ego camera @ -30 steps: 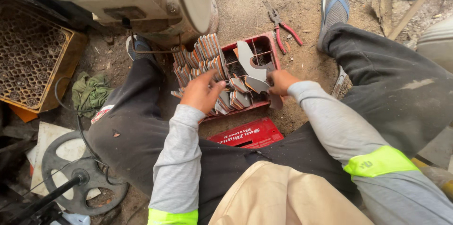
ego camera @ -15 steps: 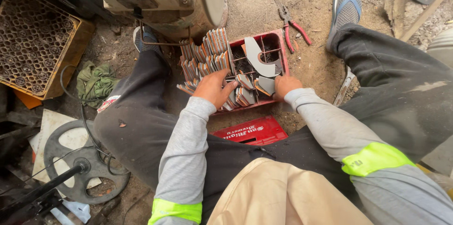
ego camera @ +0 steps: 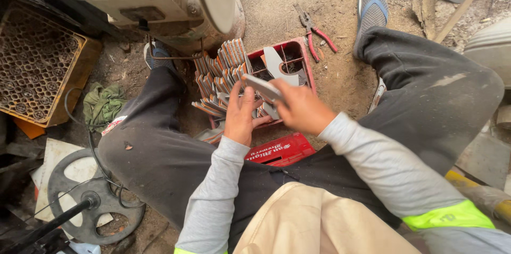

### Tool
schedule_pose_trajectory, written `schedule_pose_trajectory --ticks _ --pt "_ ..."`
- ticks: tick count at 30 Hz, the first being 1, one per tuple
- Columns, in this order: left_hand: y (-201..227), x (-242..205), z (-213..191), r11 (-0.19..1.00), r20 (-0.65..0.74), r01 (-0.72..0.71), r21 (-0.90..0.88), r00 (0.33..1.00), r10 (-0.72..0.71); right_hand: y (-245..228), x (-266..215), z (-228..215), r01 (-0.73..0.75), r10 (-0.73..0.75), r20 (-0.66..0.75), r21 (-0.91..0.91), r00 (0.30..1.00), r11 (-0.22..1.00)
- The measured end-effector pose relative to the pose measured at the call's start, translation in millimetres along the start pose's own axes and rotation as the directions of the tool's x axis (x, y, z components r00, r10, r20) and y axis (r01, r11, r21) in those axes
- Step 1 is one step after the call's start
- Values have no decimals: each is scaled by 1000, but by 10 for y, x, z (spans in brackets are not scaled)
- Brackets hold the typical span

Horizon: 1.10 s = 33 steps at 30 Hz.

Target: The person sits on the ground and repeatedly picks up small metal pieces from a red crate, presses them against a rotating grinding wheel to smooth or shape them, and returns them to the crate. The process is repeated for multiple pieces throughout the clip.

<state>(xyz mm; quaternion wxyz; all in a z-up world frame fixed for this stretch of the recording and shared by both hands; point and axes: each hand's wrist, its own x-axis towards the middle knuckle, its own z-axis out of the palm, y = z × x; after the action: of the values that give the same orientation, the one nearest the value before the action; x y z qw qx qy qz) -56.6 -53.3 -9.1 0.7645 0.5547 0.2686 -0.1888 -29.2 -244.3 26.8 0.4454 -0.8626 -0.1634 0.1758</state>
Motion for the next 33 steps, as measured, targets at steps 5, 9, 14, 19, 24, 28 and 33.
schedule_pose_trajectory --ticks 5,9,14,19,24,28,33 --pt "-47 105 -135 979 -51 -59 -193 997 50 -275 -29 205 225 -214 -81 166 973 960" --pt "51 236 -334 942 -4 -93 -323 995 97 -213 74 124 104 -162 99 434 982 895" --pt "225 285 -415 933 -43 -73 -353 997 61 -177 148 167 -71 -72 268 489 961 869" --pt "253 217 -346 939 -95 29 -342 993 -65 -160 115 218 -26 -118 250 505 961 863" --pt "224 272 -409 911 -60 -63 -408 997 41 -120 133 191 82 -188 260 372 947 925" --pt "120 355 -496 876 -89 -130 -464 991 100 -60 127 262 112 -186 265 272 946 956" --pt "39 415 -541 894 -117 -137 -427 989 95 43 166 331 192 -284 224 356 932 914"
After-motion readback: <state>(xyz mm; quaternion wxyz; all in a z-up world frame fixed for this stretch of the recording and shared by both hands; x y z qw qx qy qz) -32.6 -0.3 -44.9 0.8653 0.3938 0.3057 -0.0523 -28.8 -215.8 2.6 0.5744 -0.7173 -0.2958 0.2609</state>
